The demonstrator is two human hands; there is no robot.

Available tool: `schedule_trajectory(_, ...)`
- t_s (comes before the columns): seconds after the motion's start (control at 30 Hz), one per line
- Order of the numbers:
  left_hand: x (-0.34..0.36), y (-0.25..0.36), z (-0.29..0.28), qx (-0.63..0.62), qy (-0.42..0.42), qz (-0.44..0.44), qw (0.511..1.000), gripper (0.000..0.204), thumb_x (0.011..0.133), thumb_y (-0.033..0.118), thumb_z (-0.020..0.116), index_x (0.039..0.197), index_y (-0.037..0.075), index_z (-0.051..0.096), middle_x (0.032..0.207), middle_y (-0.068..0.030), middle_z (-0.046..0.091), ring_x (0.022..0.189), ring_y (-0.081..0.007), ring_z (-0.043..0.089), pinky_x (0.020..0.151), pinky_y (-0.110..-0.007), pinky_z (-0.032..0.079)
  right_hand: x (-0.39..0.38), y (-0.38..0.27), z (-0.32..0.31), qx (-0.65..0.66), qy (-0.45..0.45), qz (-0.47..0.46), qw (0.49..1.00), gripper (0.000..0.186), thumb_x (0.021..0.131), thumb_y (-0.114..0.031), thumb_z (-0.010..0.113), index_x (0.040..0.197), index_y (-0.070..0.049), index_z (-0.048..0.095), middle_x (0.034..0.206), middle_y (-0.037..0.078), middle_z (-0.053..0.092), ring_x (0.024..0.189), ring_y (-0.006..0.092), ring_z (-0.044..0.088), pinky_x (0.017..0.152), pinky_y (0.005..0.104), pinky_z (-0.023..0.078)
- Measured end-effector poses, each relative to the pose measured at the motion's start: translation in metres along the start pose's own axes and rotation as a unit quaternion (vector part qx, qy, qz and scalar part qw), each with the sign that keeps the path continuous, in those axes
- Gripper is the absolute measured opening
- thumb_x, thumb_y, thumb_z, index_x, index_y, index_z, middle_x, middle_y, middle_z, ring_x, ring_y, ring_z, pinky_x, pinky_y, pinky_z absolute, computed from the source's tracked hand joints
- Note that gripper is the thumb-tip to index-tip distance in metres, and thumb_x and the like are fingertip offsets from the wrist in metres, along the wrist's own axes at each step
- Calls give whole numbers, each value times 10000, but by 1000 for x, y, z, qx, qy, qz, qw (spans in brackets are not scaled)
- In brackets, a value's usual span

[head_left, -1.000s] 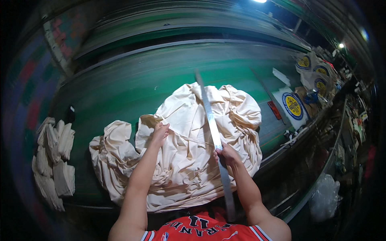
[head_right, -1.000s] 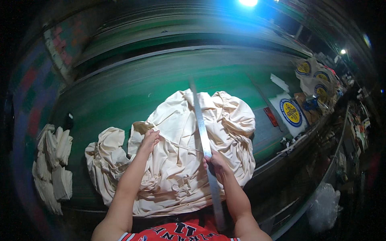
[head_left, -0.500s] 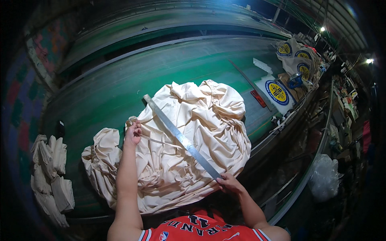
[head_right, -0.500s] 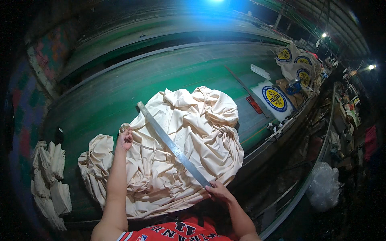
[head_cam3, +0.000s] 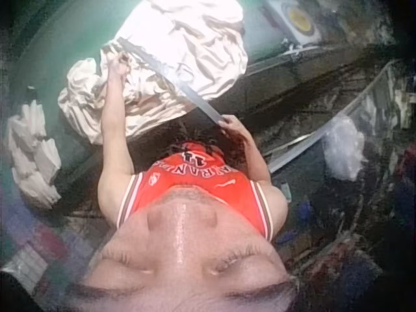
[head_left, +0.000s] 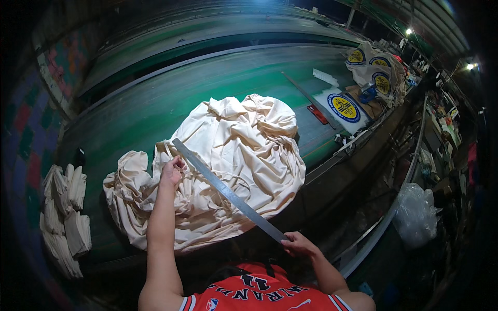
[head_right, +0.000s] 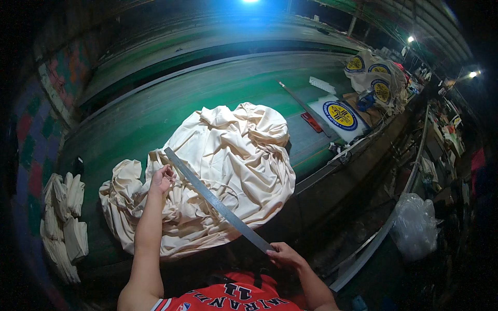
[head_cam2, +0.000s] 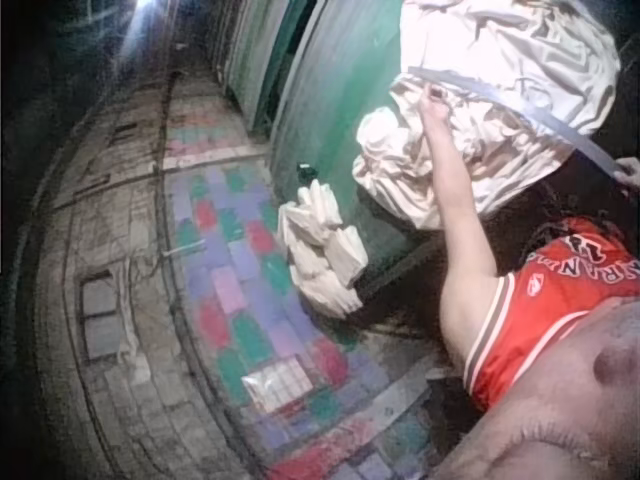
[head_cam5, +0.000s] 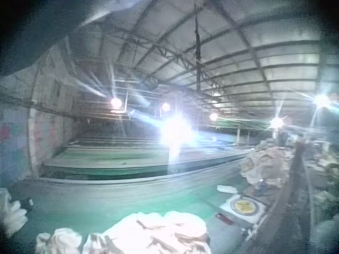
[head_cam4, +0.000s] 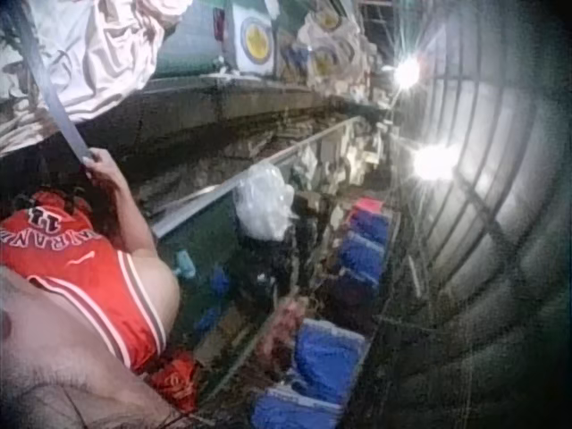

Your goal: The person unfolds a large piece of off-white fabric on a green worktable, smooths it out, and uses a long metal ruler to guide a straight cut through the fabric with a knife. The cut fabric remains on the table.

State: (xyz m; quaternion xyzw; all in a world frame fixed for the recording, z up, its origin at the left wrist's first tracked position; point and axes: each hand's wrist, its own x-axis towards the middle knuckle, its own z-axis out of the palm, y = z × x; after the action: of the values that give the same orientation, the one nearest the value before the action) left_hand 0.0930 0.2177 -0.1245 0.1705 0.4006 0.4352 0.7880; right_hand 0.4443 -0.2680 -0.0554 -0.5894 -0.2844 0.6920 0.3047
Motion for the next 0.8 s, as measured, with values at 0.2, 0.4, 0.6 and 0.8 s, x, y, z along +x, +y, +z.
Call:
schedule_trajectory(0.2, -23, -21, 6, 28, -23, 24, 999, 118, 950, 164, 600, 885, 65, 606, 803, -43, 596, 720, -198, 559, 695, -404, 502, -43, 21, 0, -6, 17, 14, 1000, 238, 943, -303, 647, 884, -85, 572, 680, -29, 534, 571, 70, 513, 511, 234, 425)
schedule_trajectory(0.4, -55, -38, 27, 55, -16, 33, 998, 119, 961, 169, 592, 941, 57, 558, 829, -72, 584, 689, -210, 566, 663, -386, 540, -29, 9, 29, -16, 14, -17, 1000, 225, 983, -292, 581, 881, -93, 555, 680, -33, 490, 550, 67, 445, 489, 233, 370)
schedule_trajectory(0.6, -86, -47, 32, 142, -17, 56, 988, 165, 972, 170, 582, 890, 29, 559, 762, -87, 601, 617, -208, 611, 616, -376, 571, 31, -11, 62, 18, -14, -75, 997, 241, 1015, -298, 536, 892, -92, 534, 661, -33, 493, 510, 73, 432, 452, 248, 360)
schedule_trajectory(0.8, -114, -55, 32, 253, -11, 44, 966, 147, 976, 174, 585, 925, 38, 599, 663, -12, 579, 471, -132, 569, 452, -283, 522, 101, -35, 75, -37, -19, -120, 992, 286, 1028, -328, 513, 877, -86, 531, 652, -9, 543, 494, 89, 493, 454, 258, 415)
